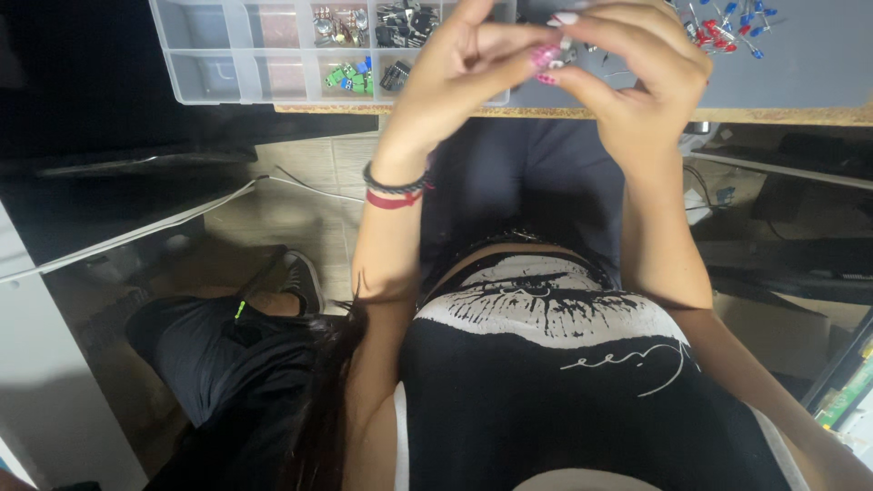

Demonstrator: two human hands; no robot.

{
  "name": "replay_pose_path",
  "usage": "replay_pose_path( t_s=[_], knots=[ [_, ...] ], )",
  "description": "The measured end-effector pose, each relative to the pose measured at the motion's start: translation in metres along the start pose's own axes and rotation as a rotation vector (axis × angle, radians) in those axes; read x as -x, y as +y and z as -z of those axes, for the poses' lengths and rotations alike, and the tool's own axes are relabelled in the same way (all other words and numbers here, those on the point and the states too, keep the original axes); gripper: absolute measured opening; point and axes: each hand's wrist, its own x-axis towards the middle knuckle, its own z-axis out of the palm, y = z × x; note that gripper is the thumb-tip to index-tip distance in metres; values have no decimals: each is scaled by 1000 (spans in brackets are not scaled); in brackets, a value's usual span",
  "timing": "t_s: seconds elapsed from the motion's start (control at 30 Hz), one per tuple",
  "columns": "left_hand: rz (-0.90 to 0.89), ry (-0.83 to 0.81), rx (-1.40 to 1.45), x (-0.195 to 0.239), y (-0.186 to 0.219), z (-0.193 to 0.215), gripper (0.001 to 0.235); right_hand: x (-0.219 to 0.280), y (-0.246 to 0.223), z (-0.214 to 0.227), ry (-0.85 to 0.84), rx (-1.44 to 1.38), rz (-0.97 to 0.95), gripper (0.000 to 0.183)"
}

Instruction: The person sits on the floor and sorts small electronic components from a compartmentalized plastic box onto a gray mat. They pick up individual items, examine them, and place them into different sections of the box or on the mat.

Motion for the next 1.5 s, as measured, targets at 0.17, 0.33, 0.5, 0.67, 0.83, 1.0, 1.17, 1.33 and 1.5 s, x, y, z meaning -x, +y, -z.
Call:
replay_pose_path(
  t_s=[0.17,0.33,0.5,0.67,0.83,1.0,1.17,1.33,1.5],
  knots=[
    [113,-111,104,3,9,4,45,2,8,-2,36,-73,52,27],
    [71,-85,155,-2,-3,4,38,-3,2,-2,-6,-84,88,25],
    [16,35,43,-1,-10,1,36,-7,-5,1,-79,-32,90,17],
    [73,-125,91,4,0,4,28,-4,1,-2,-33,-29,56,20],
    [120,-175,46,3,4,7,27,-5,-1,-5,-39,-73,39,13],
    [85,-27,163,3,-6,7,14,-11,-8,-2,-93,-17,109,10],
    [39,102,30,5,2,-2,16,-12,-7,-5,-91,30,131,9],
    [-78,279,-216,13,4,-3,9,-2,-6,-4,-137,-126,-126,26],
    [-259,203,-798,18,8,-3,7,10,9,-16,-104,-431,-560,23]
  ],
)
